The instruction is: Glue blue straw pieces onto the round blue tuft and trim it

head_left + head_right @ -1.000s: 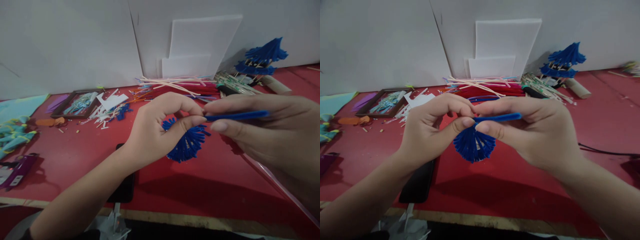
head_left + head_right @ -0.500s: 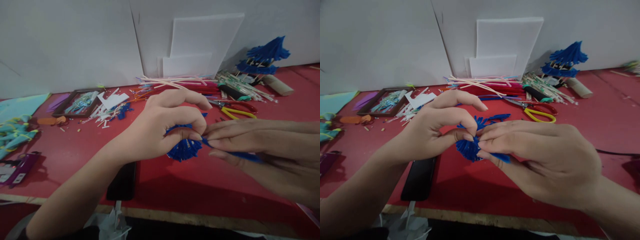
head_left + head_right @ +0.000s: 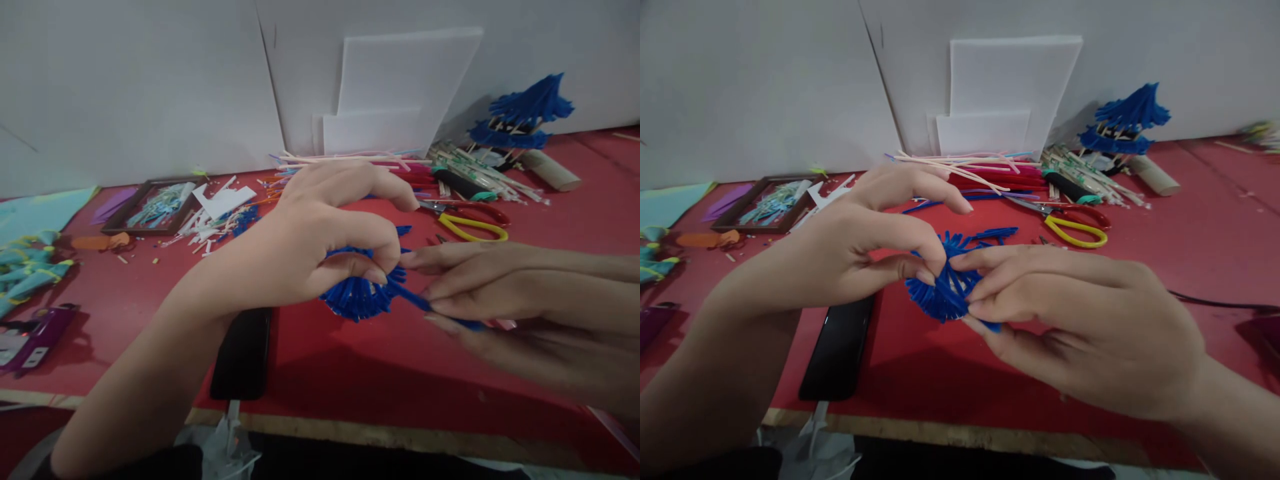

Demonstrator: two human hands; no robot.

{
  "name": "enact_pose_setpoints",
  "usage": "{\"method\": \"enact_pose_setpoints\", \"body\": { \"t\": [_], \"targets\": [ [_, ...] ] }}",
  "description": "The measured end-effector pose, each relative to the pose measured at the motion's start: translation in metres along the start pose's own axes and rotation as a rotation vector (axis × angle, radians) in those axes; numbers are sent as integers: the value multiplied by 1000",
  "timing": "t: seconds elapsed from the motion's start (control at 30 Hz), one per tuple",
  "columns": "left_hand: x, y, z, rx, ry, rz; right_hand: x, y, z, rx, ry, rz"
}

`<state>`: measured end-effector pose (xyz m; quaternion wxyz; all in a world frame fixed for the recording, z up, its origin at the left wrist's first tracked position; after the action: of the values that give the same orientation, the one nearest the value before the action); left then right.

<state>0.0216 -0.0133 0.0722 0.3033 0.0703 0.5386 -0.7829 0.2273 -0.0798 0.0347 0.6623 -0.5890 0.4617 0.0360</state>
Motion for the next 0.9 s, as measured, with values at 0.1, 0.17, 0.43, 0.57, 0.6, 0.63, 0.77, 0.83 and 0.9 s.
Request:
{"method": "enact_pose_setpoints", "body": {
  "t": [0.1,0.17,0.43,0.57,0.6,0.63,0.77,0.83,0.9],
  "targets": [
    [-4,-2,-2,-3,-16,-16,-4,-3,1,-12,-104,-84],
    [-6,-2,-3,-8,-30,-12,-1,-2,4,5,-83,-94],
    [19,24,-14,222,-308,350,39,20,9,204,-77,128],
    [43,54,-21,375,-438,382,44,30,4,297,-190,27],
    [47,60,-22,396,-456,385,42,32,4,309,-177,33],
    [50,64,-23,416,-469,389,41,34,3,319,-161,49],
    [54,72,-21,442,-460,424,38,40,1,309,-144,104],
    [53,72,-21,429,-443,434,40,39,0,284,-133,129],
    [52,71,-21,410,-435,432,42,36,-1,274,-109,133]
  ]
}}
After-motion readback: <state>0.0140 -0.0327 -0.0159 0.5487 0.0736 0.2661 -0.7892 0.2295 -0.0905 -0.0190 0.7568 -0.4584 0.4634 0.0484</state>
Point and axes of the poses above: each hand's wrist, its own x-axis away from the middle knuckle, its own y-axis out of the palm, z = x × y, the point moved 3 cm from there along -x, towards the middle knuckle, and after that the axes turned 6 degrees about x, right-handed, at the moved point
